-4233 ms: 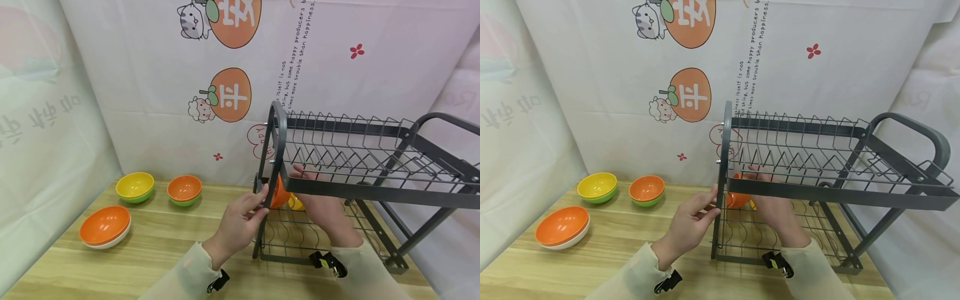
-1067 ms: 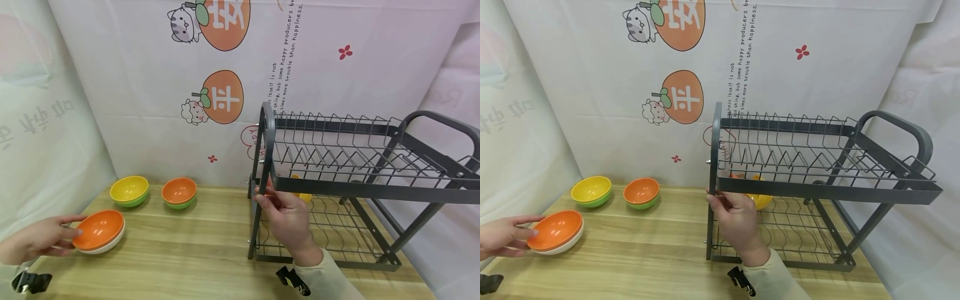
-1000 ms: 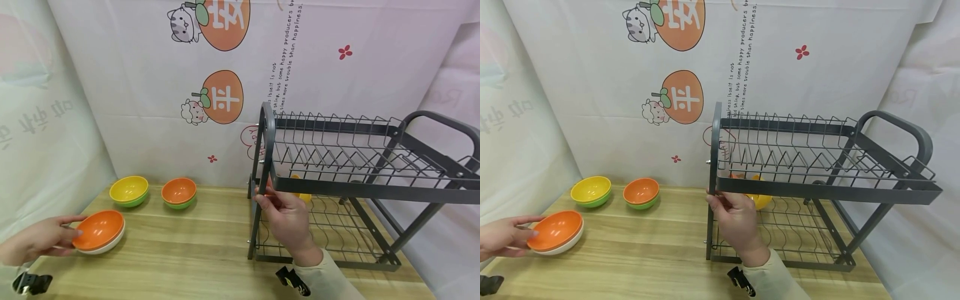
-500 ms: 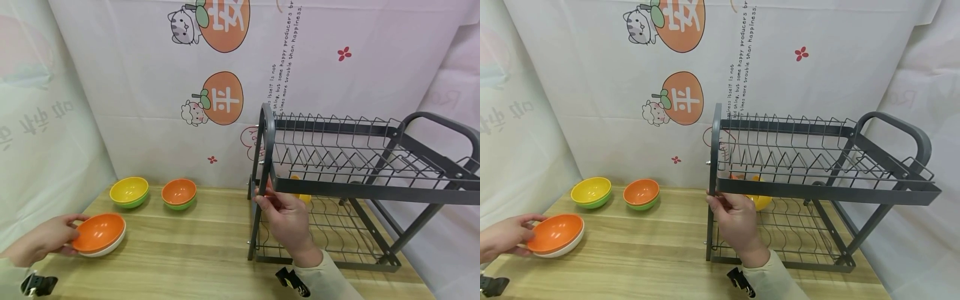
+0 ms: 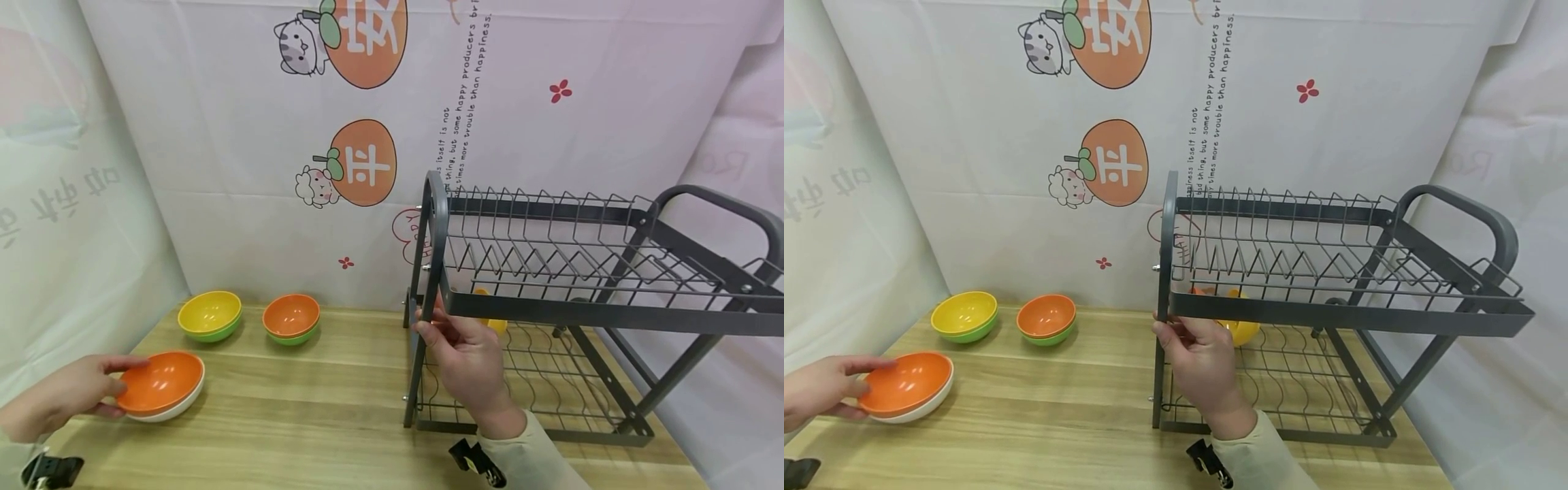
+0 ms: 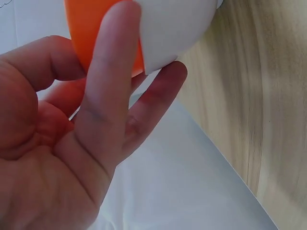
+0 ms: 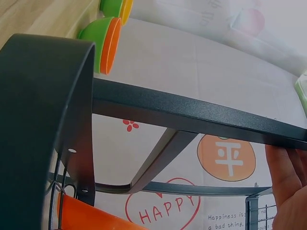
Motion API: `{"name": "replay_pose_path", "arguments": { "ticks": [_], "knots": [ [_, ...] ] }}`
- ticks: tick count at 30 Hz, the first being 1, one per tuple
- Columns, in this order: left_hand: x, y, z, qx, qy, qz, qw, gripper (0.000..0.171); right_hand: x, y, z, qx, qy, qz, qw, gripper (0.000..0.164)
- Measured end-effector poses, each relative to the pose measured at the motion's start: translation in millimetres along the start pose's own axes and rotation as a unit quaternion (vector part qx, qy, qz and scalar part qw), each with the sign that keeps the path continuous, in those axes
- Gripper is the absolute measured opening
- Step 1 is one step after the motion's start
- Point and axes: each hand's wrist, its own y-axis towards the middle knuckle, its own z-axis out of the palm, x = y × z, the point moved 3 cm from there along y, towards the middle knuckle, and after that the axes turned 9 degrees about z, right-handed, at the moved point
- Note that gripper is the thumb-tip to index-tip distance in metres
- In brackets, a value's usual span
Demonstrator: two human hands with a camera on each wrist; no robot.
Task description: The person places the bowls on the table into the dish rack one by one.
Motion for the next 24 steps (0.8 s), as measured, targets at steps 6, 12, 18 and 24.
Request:
{"name": "replay_pose_path", "arguments": {
  "ticks": [6,12,18,24],
  "knots": [
    [-1.4,0.4,0.4,-0.009,0.012,0.008,0.9999,0.060,1.1,0.6,-0.6,0.001,0.004,-0.003,1.000,0.021],
    [-3.0,0.9,0.7,-0.018,0.017,-0.003,0.9997,0.059,2.2,0.1,-0.5,0.000,0.006,-0.002,1.000,0.021],
    [-3.7,-1.4,-0.3,-0.019,0.022,-0.006,0.9996,0.060,1.1,-0.2,-0.2,-0.002,0.000,-0.002,1.000,0.021],
    [-6.9,-2.9,-0.3,-0.017,0.017,-0.009,0.9997,0.059,0.8,-0.1,0.6,-0.005,0.000,-0.010,1.000,0.021]
  ]
}}
